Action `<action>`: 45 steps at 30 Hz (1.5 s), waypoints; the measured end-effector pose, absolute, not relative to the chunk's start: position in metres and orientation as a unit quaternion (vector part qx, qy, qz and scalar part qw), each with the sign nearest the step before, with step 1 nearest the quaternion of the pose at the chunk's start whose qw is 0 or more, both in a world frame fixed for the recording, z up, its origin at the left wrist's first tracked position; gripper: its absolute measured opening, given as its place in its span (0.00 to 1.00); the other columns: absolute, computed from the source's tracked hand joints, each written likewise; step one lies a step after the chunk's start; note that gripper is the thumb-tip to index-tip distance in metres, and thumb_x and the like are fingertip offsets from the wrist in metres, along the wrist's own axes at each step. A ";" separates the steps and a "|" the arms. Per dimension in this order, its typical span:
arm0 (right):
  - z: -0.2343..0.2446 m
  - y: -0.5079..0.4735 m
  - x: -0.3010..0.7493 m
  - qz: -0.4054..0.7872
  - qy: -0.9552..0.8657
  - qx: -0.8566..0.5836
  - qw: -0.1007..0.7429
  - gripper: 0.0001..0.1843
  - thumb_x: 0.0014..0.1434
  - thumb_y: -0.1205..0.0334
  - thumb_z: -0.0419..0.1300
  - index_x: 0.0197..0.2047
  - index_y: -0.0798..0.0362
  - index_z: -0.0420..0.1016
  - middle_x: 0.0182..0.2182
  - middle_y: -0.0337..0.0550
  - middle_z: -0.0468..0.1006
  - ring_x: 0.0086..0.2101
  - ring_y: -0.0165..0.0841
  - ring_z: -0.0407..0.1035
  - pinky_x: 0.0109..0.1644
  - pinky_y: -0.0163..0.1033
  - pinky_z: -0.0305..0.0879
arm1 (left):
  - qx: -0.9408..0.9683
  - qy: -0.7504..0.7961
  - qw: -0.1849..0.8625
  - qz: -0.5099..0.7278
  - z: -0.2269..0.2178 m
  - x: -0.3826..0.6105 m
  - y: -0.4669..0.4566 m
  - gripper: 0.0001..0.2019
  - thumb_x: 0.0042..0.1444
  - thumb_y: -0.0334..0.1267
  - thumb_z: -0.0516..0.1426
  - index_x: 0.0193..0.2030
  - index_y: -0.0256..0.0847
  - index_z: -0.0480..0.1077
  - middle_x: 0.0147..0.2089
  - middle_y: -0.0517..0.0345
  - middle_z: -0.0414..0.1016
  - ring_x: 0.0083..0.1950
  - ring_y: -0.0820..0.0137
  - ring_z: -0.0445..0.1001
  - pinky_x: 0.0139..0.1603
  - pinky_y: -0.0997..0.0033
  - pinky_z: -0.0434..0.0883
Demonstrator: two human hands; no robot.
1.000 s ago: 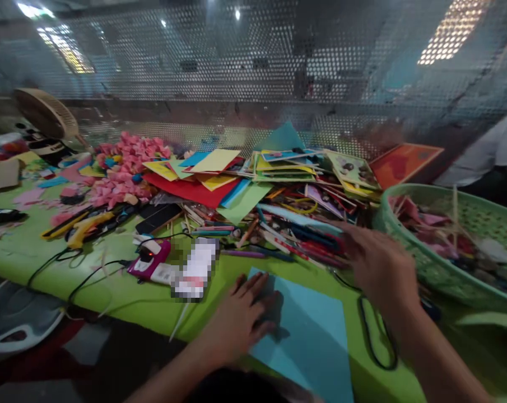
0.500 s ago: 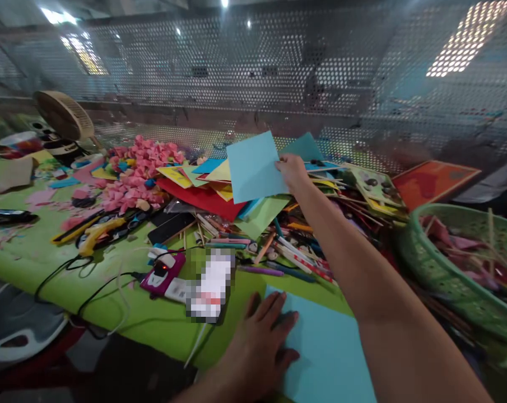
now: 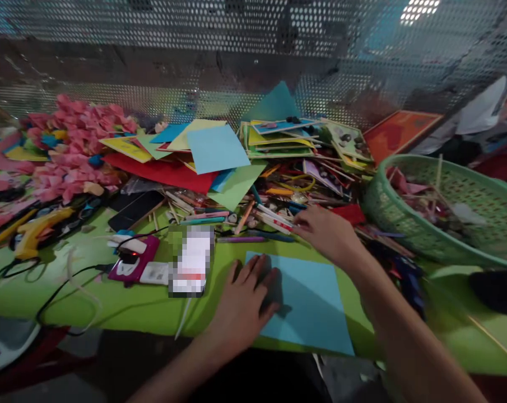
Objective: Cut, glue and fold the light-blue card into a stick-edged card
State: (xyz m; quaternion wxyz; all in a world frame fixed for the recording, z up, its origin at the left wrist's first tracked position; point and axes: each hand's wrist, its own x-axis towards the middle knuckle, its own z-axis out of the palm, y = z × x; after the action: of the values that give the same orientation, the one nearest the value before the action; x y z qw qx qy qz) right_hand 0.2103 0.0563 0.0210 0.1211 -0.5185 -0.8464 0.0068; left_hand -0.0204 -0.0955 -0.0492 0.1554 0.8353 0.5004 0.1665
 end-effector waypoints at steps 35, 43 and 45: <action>0.023 0.008 0.209 0.449 -0.548 -0.437 0.555 0.23 0.57 0.36 0.68 0.29 0.48 0.81 0.29 0.44 0.81 0.31 0.36 0.71 0.37 0.42 0.70 | 0.680 0.549 0.366 0.320 -0.010 -0.001 -0.049 0.21 0.73 0.52 0.48 0.38 0.43 0.74 0.29 0.61 0.72 0.32 0.67 0.71 0.34 0.70 0.60; 0.002 -0.005 0.177 0.532 -0.570 -0.404 0.478 0.24 0.57 0.36 0.68 0.27 0.50 0.82 0.25 0.41 0.79 0.29 0.35 0.71 0.35 0.39 0.68 | 0.632 0.548 0.411 0.363 -0.013 0.000 -0.052 0.21 0.71 0.55 0.49 0.34 0.42 0.69 0.27 0.64 0.64 0.30 0.70 0.64 0.33 0.70 0.58; -0.002 -0.008 0.168 0.555 -0.589 -0.378 0.450 0.26 0.59 0.35 0.66 0.26 0.50 0.80 0.25 0.41 0.79 0.29 0.35 0.72 0.37 0.40 0.69 | 0.616 0.544 0.428 0.376 -0.014 0.001 -0.052 0.22 0.70 0.56 0.49 0.34 0.42 0.69 0.28 0.63 0.66 0.30 0.70 0.64 0.33 0.70 0.59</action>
State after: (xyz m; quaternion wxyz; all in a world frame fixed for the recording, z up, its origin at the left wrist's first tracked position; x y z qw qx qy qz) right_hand 0.1677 -0.0084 -0.0020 0.4504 -0.3781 -0.5887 0.5546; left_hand 0.0008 -0.0515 -0.0137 0.4276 0.6162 0.5438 0.3764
